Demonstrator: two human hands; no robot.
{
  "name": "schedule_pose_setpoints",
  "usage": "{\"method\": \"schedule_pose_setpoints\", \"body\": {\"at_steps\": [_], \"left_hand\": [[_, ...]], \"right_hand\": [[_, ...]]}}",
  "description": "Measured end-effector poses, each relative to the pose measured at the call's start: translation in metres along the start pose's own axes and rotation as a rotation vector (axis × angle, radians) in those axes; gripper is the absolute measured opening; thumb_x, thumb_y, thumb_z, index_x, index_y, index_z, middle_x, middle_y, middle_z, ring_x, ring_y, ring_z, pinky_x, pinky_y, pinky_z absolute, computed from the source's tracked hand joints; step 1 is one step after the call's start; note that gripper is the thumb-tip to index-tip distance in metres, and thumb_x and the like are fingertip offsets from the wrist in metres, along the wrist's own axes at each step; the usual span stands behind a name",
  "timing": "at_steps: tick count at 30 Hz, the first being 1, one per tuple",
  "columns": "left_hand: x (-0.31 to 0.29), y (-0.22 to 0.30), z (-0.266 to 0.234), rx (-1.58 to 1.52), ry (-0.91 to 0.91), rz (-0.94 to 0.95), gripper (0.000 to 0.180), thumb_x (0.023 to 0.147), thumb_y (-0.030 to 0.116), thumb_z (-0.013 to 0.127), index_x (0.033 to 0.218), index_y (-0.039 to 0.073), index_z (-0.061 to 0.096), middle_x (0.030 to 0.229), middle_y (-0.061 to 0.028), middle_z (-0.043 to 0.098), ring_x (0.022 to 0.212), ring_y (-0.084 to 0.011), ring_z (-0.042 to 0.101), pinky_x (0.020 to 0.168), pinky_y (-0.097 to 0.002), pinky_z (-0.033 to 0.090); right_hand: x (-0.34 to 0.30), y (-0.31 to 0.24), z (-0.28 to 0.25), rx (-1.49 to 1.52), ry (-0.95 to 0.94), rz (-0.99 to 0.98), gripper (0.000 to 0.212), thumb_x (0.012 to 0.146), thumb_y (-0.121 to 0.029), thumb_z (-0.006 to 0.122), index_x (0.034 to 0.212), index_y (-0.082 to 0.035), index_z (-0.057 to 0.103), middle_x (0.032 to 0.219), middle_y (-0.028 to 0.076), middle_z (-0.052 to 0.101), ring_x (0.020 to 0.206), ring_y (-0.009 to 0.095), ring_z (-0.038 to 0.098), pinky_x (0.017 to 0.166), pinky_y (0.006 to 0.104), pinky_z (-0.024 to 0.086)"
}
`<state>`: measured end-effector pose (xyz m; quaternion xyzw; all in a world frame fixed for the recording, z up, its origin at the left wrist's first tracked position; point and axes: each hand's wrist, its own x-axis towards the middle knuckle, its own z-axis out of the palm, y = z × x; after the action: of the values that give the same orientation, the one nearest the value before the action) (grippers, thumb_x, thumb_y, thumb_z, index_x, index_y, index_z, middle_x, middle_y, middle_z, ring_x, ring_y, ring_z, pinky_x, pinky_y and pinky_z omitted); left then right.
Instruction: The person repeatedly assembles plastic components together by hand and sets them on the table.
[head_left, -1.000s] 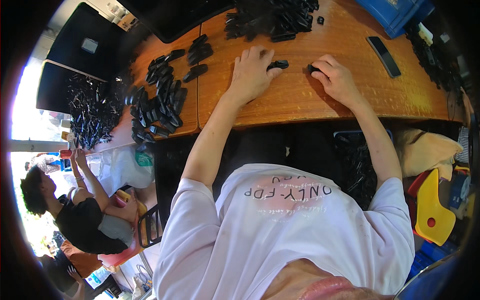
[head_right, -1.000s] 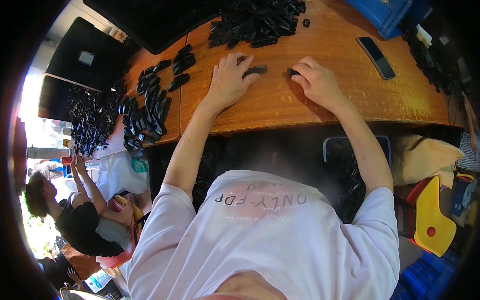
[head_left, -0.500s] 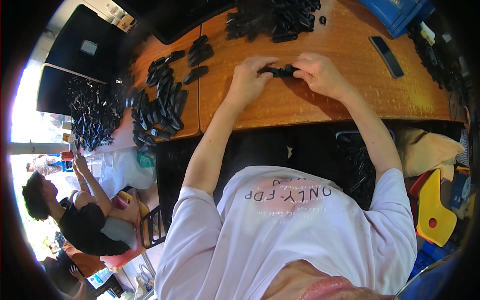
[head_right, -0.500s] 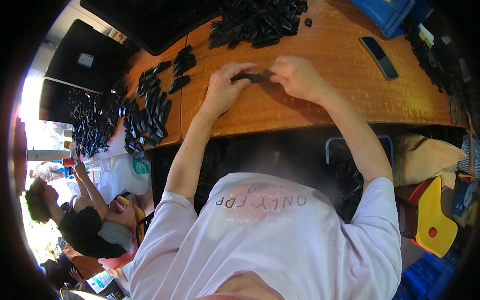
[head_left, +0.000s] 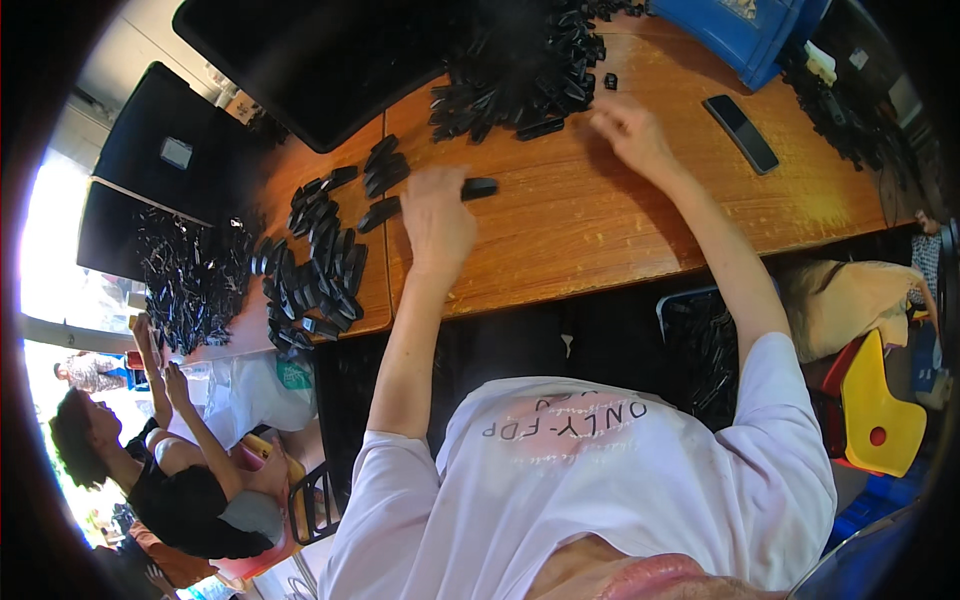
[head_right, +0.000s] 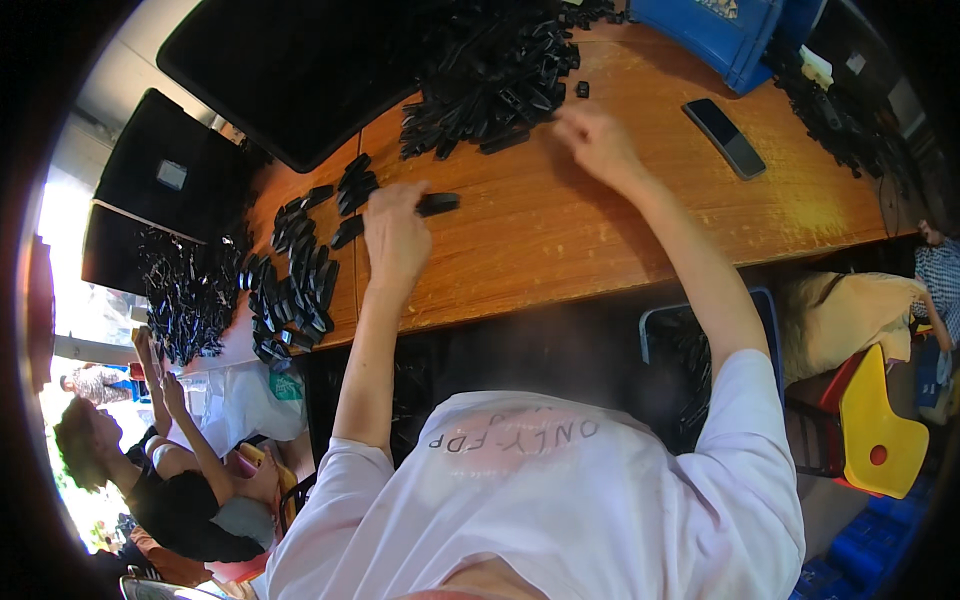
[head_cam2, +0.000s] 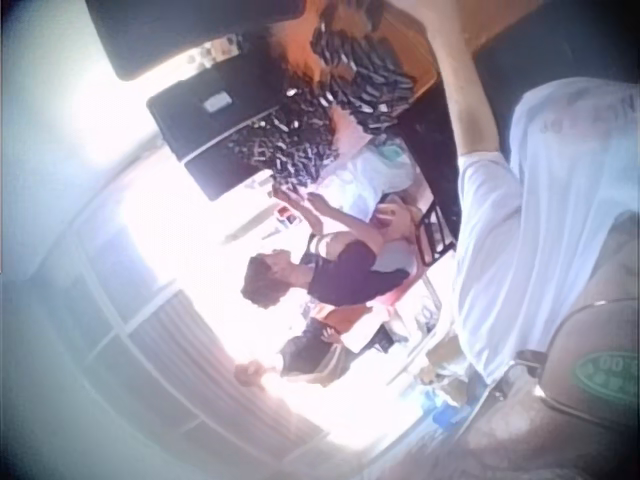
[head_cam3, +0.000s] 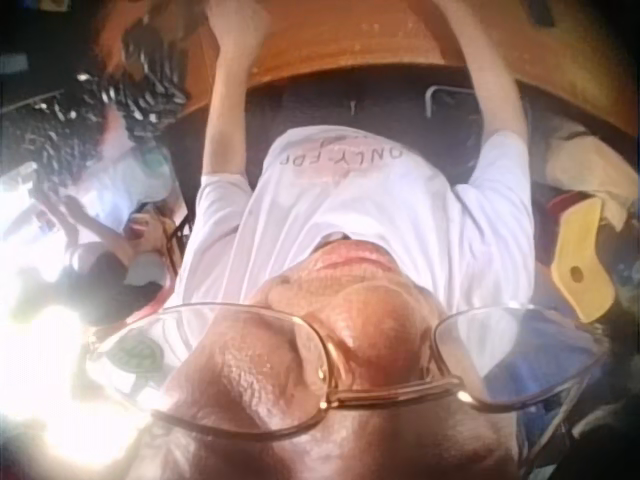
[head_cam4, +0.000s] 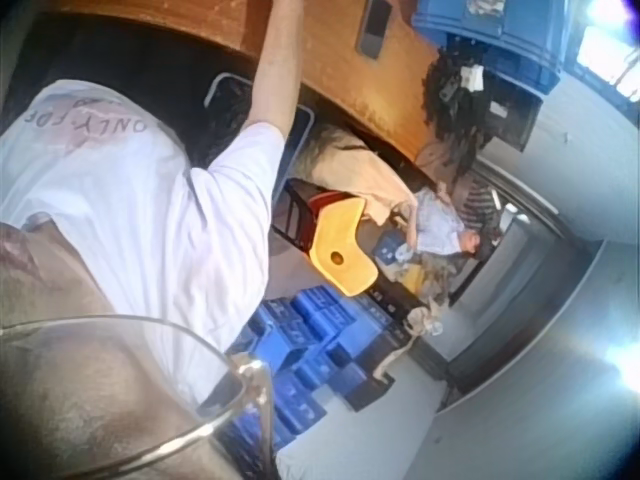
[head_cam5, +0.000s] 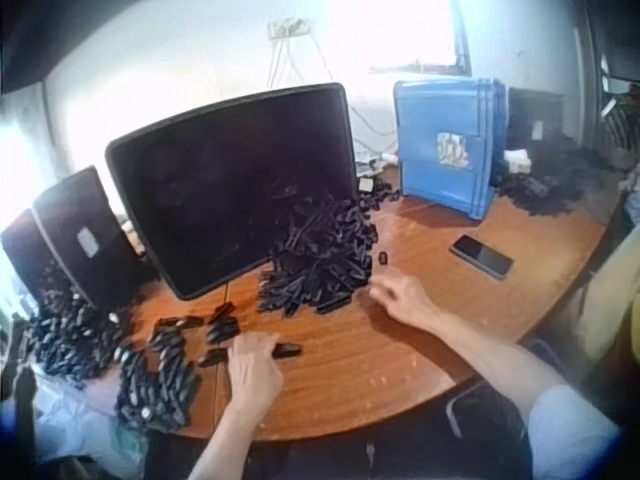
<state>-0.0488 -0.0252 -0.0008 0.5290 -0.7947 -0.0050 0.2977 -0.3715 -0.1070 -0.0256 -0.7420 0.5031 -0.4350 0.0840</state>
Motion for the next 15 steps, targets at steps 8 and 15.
{"method": "schedule_pose_setpoints", "body": {"at_steps": [8,15], "left_hand": [[0.074,0.037,0.072,-0.123,0.099,0.189,0.041,0.097,0.002,0.058,0.136,0.007,0.068,0.148,-0.0161,0.061,0.136,-0.0345,0.054,0.115,-0.0461,0.044],[0.028,0.040,0.045,-0.039,-0.067,0.316,0.035,0.094,0.000,0.060,0.126,0.003,0.072,0.143,-0.0168,0.063,0.130,-0.0344,0.059,0.109,-0.0448,0.049]], "right_hand": [[0.057,0.040,0.003,-0.523,0.022,0.199,0.025,0.099,-0.023,0.064,0.120,-0.014,0.076,0.131,0.015,0.066,0.122,0.038,0.063,0.099,0.0528,0.053],[0.026,0.011,-0.019,-0.974,-0.354,-0.140,0.013,0.084,-0.009,0.068,0.087,0.002,0.075,0.094,0.020,0.073,0.098,0.041,0.070,0.090,0.0535,0.056]]}}
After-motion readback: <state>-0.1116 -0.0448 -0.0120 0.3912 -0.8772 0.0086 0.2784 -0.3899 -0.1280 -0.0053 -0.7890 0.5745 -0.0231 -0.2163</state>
